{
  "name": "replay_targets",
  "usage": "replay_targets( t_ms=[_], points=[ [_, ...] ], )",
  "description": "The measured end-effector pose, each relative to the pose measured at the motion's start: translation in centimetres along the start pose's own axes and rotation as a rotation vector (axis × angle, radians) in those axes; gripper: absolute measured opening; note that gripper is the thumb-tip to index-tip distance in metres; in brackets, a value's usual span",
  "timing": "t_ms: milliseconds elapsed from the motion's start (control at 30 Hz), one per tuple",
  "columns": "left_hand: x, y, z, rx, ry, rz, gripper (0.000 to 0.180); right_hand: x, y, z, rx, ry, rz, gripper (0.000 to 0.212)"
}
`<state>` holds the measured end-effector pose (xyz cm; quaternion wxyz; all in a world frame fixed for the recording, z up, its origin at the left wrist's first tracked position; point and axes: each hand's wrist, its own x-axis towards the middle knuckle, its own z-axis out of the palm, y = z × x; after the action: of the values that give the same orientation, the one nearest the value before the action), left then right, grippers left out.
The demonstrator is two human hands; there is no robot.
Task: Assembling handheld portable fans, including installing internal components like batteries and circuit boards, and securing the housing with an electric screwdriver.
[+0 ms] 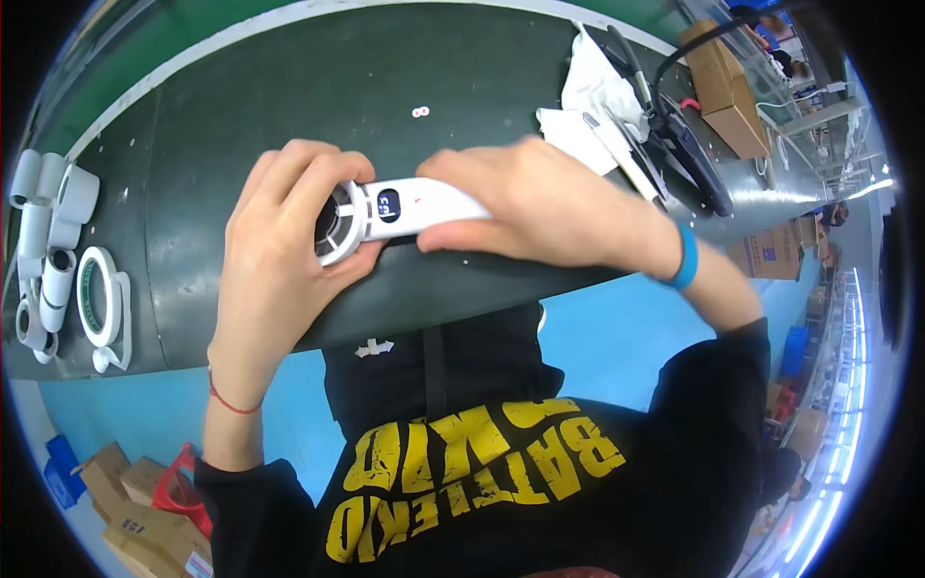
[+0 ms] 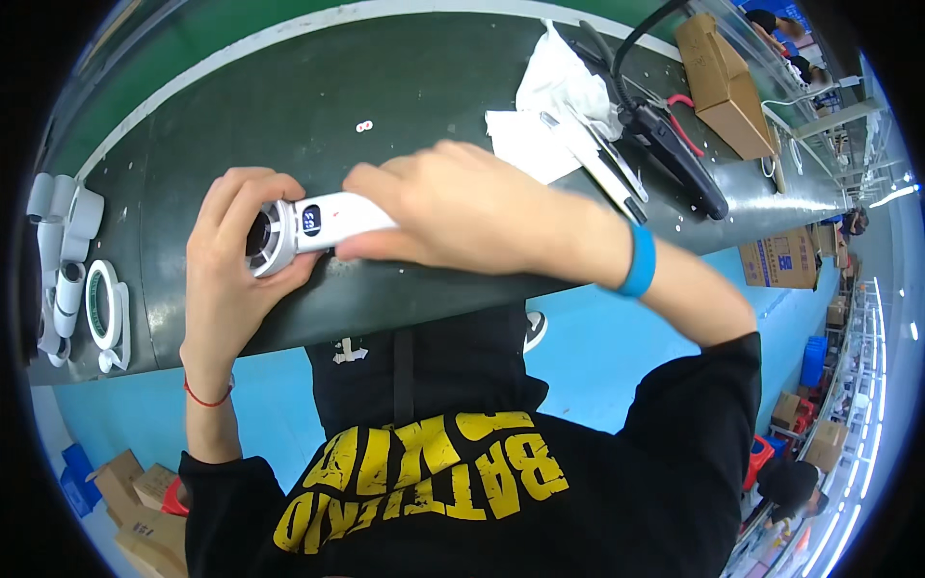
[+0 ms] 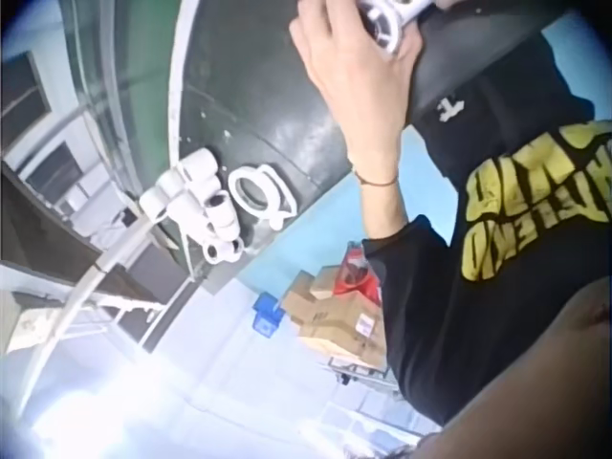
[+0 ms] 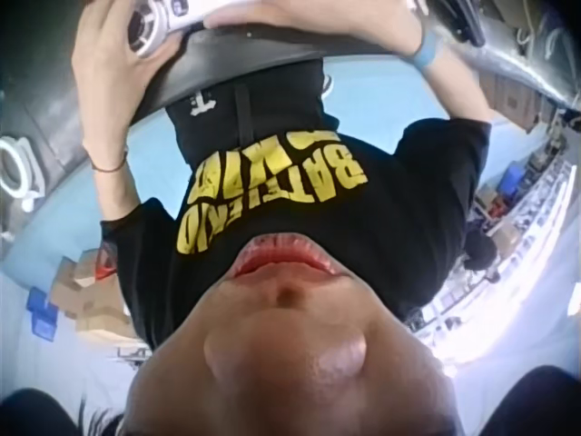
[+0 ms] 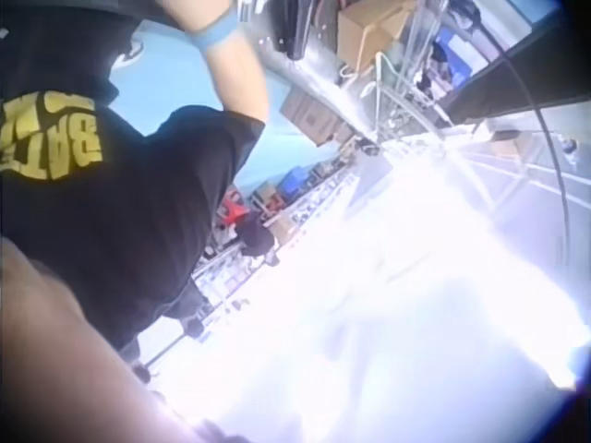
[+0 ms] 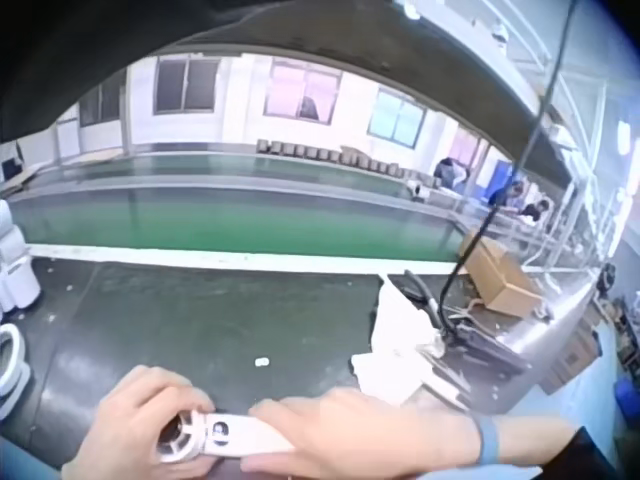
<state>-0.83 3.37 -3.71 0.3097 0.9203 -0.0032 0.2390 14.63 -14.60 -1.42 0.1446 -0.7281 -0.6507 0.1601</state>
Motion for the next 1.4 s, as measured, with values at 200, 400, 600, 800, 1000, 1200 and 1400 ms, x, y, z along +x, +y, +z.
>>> replay_targets(
  t_ms=[200, 400, 600, 800, 1000, 1200, 1400],
  points=[
    [0.0, 0.5, 0.1, 0.029, -0.014, -0.034, 0.041, -2.1, 0.6, 0.1, -0.256, 0.349, 0.003, 0.048],
    [0.2, 1.8, -0.3, 0.029, -0.086, -0.009, 0.045, 0.2, 6.6, -0.1, -0.429, 0.476, 0.140, 0.042],
    [-0.8, 1.6, -0.3, -0.004, -0.061, -0.045, 0.047, -4.9, 6.9, -1.3, -0.214, 0.589, 0.285, 0.035],
    [-0.3, 1.8, 0.8, 0.011, -0.066, 0.012, 0.049, -11.9, 12.0, -4.3, -0.140, 0.788, 0.611, 0.027],
    [-0.4, 2.0, 0.7, 0.006, -0.044, -0.033, 0.050, -16.3, 12.7, -4.5, -0.071, 0.611, 0.690, 0.024],
    [-0.6, 2.0, 0.9, 0.012, -0.044, -0.049, 0.051, -15.5, 8.5, -2.5, -0.072, 0.509, 0.632, 0.027],
    [-0.5, 2.3, 0.9, 0.011, -0.045, -0.061, 0.050, -15.1, 9.8, -2.9, 0.264, 0.634, 0.753, 0.020]
  ],
)
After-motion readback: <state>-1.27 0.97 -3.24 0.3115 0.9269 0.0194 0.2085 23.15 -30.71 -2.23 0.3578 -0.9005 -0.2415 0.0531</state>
